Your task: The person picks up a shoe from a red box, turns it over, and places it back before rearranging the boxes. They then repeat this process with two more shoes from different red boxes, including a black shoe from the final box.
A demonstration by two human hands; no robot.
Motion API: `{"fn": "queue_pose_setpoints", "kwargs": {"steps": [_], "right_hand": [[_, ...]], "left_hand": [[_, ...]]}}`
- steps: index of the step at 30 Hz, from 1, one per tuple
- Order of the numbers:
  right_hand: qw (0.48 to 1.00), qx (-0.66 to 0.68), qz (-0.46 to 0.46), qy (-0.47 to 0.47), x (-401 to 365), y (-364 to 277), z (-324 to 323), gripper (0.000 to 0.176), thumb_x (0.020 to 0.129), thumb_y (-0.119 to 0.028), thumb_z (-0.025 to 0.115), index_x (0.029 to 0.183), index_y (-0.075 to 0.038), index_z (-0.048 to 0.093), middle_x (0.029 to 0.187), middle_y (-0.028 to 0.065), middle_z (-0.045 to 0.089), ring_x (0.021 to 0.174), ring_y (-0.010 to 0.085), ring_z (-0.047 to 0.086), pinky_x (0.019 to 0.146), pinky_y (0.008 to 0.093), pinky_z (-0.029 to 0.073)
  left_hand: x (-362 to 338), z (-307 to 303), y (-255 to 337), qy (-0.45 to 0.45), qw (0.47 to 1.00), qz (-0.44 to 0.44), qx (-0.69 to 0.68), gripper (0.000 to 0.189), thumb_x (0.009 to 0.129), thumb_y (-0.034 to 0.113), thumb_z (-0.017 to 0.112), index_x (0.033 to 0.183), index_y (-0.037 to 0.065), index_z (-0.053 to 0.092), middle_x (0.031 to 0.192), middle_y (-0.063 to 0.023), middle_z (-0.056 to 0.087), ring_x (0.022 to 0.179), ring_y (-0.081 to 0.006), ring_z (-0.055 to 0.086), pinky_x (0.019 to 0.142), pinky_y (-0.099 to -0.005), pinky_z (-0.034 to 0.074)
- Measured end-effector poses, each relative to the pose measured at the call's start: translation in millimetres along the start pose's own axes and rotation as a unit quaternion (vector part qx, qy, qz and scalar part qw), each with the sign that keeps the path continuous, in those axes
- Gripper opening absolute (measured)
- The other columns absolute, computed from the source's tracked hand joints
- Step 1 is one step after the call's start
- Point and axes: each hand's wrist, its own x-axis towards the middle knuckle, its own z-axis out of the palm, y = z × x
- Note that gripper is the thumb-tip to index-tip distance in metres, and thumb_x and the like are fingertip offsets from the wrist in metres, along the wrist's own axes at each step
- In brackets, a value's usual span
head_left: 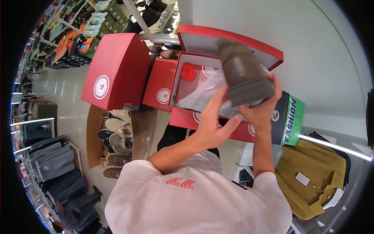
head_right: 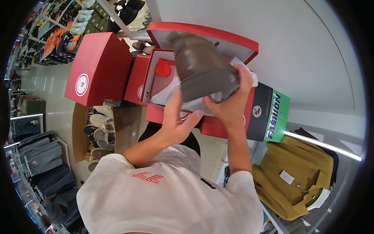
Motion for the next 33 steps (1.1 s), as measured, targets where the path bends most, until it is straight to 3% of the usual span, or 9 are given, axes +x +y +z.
{"fn": "queue_pose_setpoints", "kwargs": {"steps": [4, 6, 8, 13, 15, 19, 22, 26, 33], "right_hand": [[0.996, 0.084, 0.033, 0.006, 34.3, 9.2, -17.3, 0.109, 0.056, -0.017, 0.079, 0.154, 0.003, 0.035, 0.141, 0.0189, 0.047, 0.130, 0.0362, 0.049, 0.110, 0.0473, 0.041], [0.984, 0.152, 0.094, -0.007, 61.5, 0.0, -30.7, 0.106, 0.055, -0.017, 0.076, 0.153, 0.003, 0.039, 0.141, 0.0189, 0.048, 0.129, 0.0360, 0.051, 0.110, 0.0468, 0.041], [0.965, 0.222, 0.047, -0.134, 91.7, -2.3, -37.3, 0.103, 0.054, -0.023, 0.071, 0.151, 0.002, 0.046, 0.138, 0.0188, 0.055, 0.126, 0.0342, 0.056, 0.110, 0.0449, 0.041], [0.959, 0.228, -0.028, -0.166, 129.4, 3.2, -24.1, 0.099, 0.052, -0.031, 0.069, 0.147, -0.004, 0.054, 0.131, 0.0146, 0.064, 0.120, 0.0300, 0.060, 0.109, 0.0419, 0.042], [0.920, 0.229, -0.011, -0.317, 142.5, 6.5, -25.0, 0.093, 0.054, -0.031, 0.070, 0.143, -0.008, 0.059, 0.132, 0.0104, 0.064, 0.119, 0.0291, 0.060, 0.106, 0.0412, 0.043], [0.835, 0.198, 0.027, -0.513, 122.5, 24.0, 21.2, 0.064, 0.081, -0.026, 0.068, 0.140, -0.002, 0.060, 0.139, 0.0122, 0.062, 0.125, 0.0287, 0.057, 0.107, 0.0391, 0.044], [0.865, -0.016, -0.045, -0.500, 73.8, 38.6, 50.5, 0.064, 0.082, -0.028, 0.076, 0.139, -0.005, 0.060, 0.140, 0.0177, 0.058, 0.130, 0.0378, 0.053, 0.108, 0.0458, 0.045], [0.878, -0.158, -0.134, -0.431, 53.3, 17.1, 55.3, 0.069, 0.072, -0.018, 0.083, 0.137, -0.014, 0.059, 0.139, 0.0124, 0.053, 0.131, 0.0326, 0.049, 0.106, 0.0499, 0.042], [0.893, -0.155, -0.267, -0.327, 39.0, 45.9, 65.1, 0.049, 0.071, -0.009, 0.080, 0.117, -0.013, 0.064, 0.138, 0.0109, 0.052, 0.130, 0.0333, 0.049, 0.107, 0.0489, 0.042]], "left_hand": [[-4.8, -37.6, -20.6, -0.128, 0.919, 0.043, 0.370, 0.058, 0.080, 0.022, 0.080, 0.131, 0.002, 0.061, 0.132, -0.0144, 0.060, 0.120, -0.0349, 0.057, 0.108, -0.0476, 0.041], [-13.1, -45.4, -34.9, -0.151, 0.894, 0.054, 0.419, 0.058, 0.079, 0.024, 0.081, 0.130, 0.003, 0.061, 0.131, -0.0130, 0.061, 0.121, -0.0336, 0.056, 0.108, -0.0483, 0.040], [-18.6, -45.8, -43.7, -0.161, 0.860, 0.077, 0.477, 0.058, 0.078, 0.029, 0.083, 0.128, 0.007, 0.063, 0.130, -0.0092, 0.061, 0.122, -0.0301, 0.056, 0.107, -0.0488, 0.040], [-19.3, -42.9, -46.3, -0.161, 0.839, 0.090, 0.512, 0.057, 0.079, 0.030, 0.083, 0.130, 0.013, 0.063, 0.127, -0.0071, 0.061, 0.119, -0.0272, 0.056, 0.104, -0.0458, 0.041], [-18.8, -43.1, -45.7, -0.163, 0.835, 0.094, 0.517, 0.057, 0.079, 0.031, 0.083, 0.130, 0.015, 0.064, 0.126, -0.0068, 0.061, 0.119, -0.0265, 0.056, 0.103, -0.0448, 0.041], [-25.7, -44.0, -49.4, -0.165, 0.829, 0.089, 0.527, 0.054, 0.079, 0.030, 0.083, 0.129, 0.015, 0.067, 0.126, -0.0083, 0.061, 0.117, -0.0262, 0.056, 0.102, -0.0444, 0.041], [-26.4, -45.3, -53.4, -0.149, 0.836, 0.108, 0.517, 0.053, 0.079, 0.030, 0.082, 0.128, 0.014, 0.068, 0.125, -0.0088, 0.062, 0.116, -0.0268, 0.057, 0.102, -0.0444, 0.041], [-25.1, -45.7, -54.9, -0.141, 0.846, 0.127, 0.499, 0.054, 0.080, 0.029, 0.082, 0.129, 0.013, 0.067, 0.124, -0.0087, 0.063, 0.114, -0.0275, 0.059, 0.100, -0.0441, 0.042], [-25.4, -47.5, -50.9, -0.142, 0.844, 0.134, 0.500, 0.051, 0.080, 0.029, 0.082, 0.126, 0.013, 0.068, 0.123, -0.0084, 0.064, 0.114, -0.0274, 0.059, 0.100, -0.0437, 0.043]]}}
